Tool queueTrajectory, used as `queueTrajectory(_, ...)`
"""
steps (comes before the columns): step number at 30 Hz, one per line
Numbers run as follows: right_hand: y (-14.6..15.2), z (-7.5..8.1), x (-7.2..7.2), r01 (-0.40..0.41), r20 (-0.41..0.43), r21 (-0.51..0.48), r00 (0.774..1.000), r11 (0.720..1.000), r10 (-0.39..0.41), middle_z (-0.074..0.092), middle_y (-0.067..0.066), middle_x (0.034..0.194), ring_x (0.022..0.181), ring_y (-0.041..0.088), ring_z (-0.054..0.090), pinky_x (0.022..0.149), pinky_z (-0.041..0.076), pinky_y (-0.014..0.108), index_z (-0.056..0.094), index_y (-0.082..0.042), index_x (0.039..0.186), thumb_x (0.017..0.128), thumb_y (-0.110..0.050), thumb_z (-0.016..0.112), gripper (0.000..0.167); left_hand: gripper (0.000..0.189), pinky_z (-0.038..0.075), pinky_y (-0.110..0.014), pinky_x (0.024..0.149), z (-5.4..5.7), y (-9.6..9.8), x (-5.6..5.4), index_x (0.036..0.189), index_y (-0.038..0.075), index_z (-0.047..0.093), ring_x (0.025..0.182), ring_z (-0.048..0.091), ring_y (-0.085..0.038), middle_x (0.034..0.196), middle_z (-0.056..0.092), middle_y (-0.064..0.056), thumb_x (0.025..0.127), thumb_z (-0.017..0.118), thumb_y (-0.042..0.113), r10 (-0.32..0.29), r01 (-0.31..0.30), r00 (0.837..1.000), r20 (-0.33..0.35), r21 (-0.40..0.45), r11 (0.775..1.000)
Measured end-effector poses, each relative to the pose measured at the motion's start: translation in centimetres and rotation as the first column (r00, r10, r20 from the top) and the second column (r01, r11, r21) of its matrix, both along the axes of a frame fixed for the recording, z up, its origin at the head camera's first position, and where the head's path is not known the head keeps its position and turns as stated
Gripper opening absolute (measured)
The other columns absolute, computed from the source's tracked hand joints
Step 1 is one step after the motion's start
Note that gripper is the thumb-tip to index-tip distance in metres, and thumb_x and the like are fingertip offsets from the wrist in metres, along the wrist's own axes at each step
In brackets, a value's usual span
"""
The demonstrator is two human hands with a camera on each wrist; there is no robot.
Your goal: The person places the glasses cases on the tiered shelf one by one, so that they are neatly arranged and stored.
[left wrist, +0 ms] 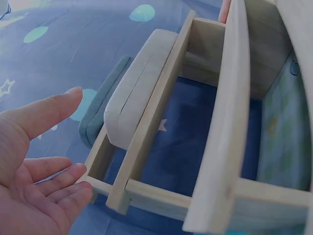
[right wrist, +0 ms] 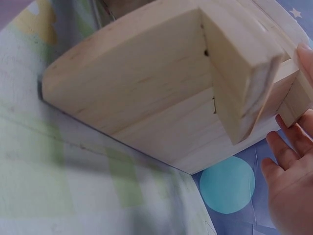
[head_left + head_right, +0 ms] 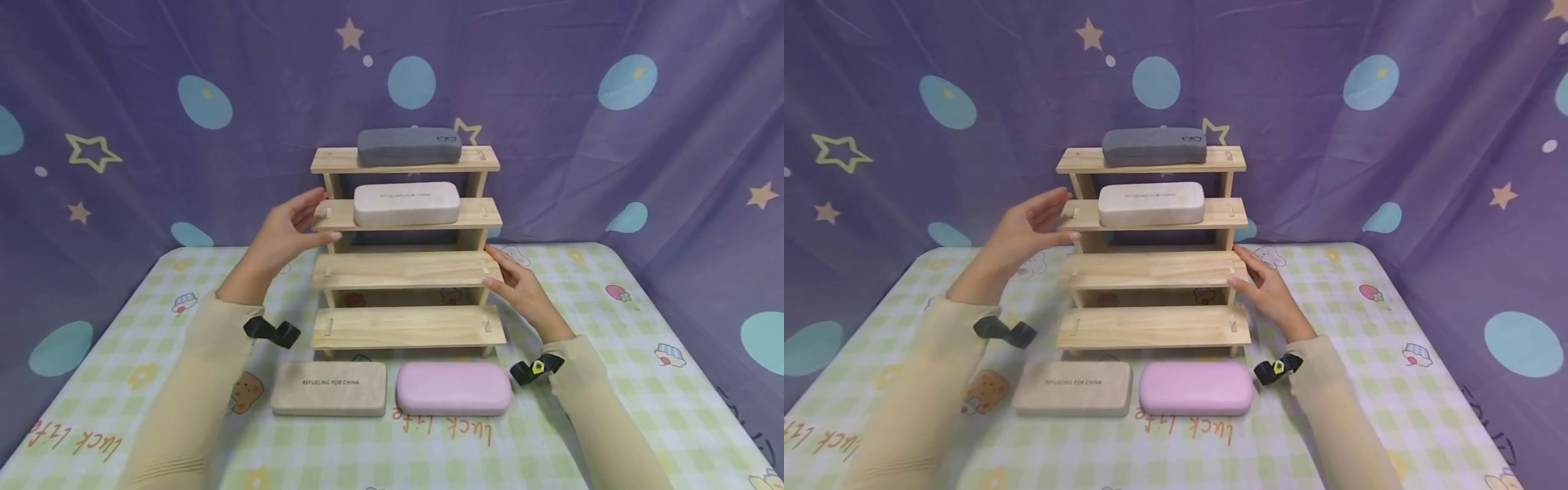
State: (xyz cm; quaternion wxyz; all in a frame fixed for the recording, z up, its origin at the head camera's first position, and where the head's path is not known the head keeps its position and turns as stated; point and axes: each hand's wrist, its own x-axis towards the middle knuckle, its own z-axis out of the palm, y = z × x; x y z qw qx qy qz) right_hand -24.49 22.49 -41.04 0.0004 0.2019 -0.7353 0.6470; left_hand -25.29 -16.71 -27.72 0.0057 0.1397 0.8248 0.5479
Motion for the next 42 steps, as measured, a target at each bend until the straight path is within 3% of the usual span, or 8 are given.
queueTrajectory(11, 0.2, 0.0, 0.0, 0.004, 0.001, 0.004, 1.000, 1.000, -0.004, 0.016, 0.018, 0.155, 0.141, 0.028, 0.017, 0.104, 0.029, 0.014, 0.026, 0.000, 0.147, 0.093, -0.003, 0.057, 0.063, 0.078, 0.027, -0.036, 0.111, -1.9, -1.6, 3.7, 0.147, 0.006, 0.030, 0.138, 0.030, -0.022, 0.149, 0.035, -0.009, 0.082, 0.073, 0.010, -0.046, 0.042, 0.998, -0.051, -0.077, 0.996)
queueTrajectory(19, 0.1, -0.2, 0.0, 0.002, -0.003, 0.004, 1.000, 1.000, -0.002, 0.017, 0.017, 0.155, 0.141, 0.028, 0.019, 0.102, 0.029, 0.012, 0.027, -0.002, 0.147, 0.093, -0.005, 0.058, 0.063, 0.073, 0.033, -0.017, 0.103, -3.1, -2.5, 5.7, 0.144, 0.006, 0.037, 0.135, 0.035, -0.023, 0.145, 0.042, -0.009, 0.081, 0.074, 0.008, -0.087, 0.080, 0.992, -0.096, -0.079, 0.994)
queueTrajectory(25, 0.1, -0.2, 0.0, -0.006, -0.006, -0.001, 1.000, 1.000, 0.006, 0.017, 0.015, 0.155, 0.141, 0.028, 0.019, 0.102, 0.030, 0.013, 0.026, -0.002, 0.148, 0.093, -0.005, 0.058, 0.064, 0.070, 0.034, -0.013, 0.100, -4.5, -3.3, 7.1, 0.142, 0.005, 0.041, 0.131, 0.040, -0.024, 0.141, 0.047, -0.013, 0.081, 0.074, 0.007, -0.087, 0.078, 0.988, -0.125, -0.079, 0.994)
queueTrajectory(33, 0.1, -0.2, -0.1, 0.000, -0.006, 0.017, 1.000, 1.000, 0.000, 0.017, 0.015, 0.155, 0.142, 0.026, 0.018, 0.103, 0.028, 0.012, 0.026, -0.003, 0.148, 0.093, -0.008, 0.059, 0.064, 0.066, 0.035, -0.013, 0.099, -7.4, -4.1, 8.8, 0.138, -0.004, 0.042, 0.123, 0.044, 0.003, 0.137, 0.048, -0.020, 0.080, 0.073, 0.001, -0.136, 0.133, 0.982, -0.133, -0.026, 0.991)
queueTrajectory(36, 0.1, -0.3, -0.1, -0.001, -0.009, 0.014, 1.000, 1.000, 0.001, 0.016, 0.017, 0.155, 0.142, 0.027, 0.018, 0.102, 0.029, 0.012, 0.026, -0.002, 0.148, 0.093, -0.008, 0.059, 0.064, 0.065, 0.036, -0.014, 0.099, -8.3, -4.5, 9.4, 0.137, -0.003, 0.044, 0.123, 0.045, 0.003, 0.137, 0.050, -0.016, 0.079, 0.073, 0.000, -0.152, 0.152, 0.980, -0.127, -0.013, 0.988)
queueTrajectory(42, 0.1, -0.1, -0.1, 0.005, -0.007, 0.007, 1.000, 1.000, -0.005, 0.016, 0.018, 0.155, 0.142, 0.026, 0.018, 0.103, 0.028, 0.012, 0.027, -0.002, 0.147, 0.093, -0.007, 0.059, 0.064, 0.061, 0.037, -0.014, 0.098, -9.6, -5.2, 10.4, 0.135, -0.004, 0.046, 0.122, 0.047, 0.002, 0.131, 0.054, 0.014, 0.080, 0.072, -0.001, -0.191, 0.193, 0.974, -0.119, 0.008, 0.981)
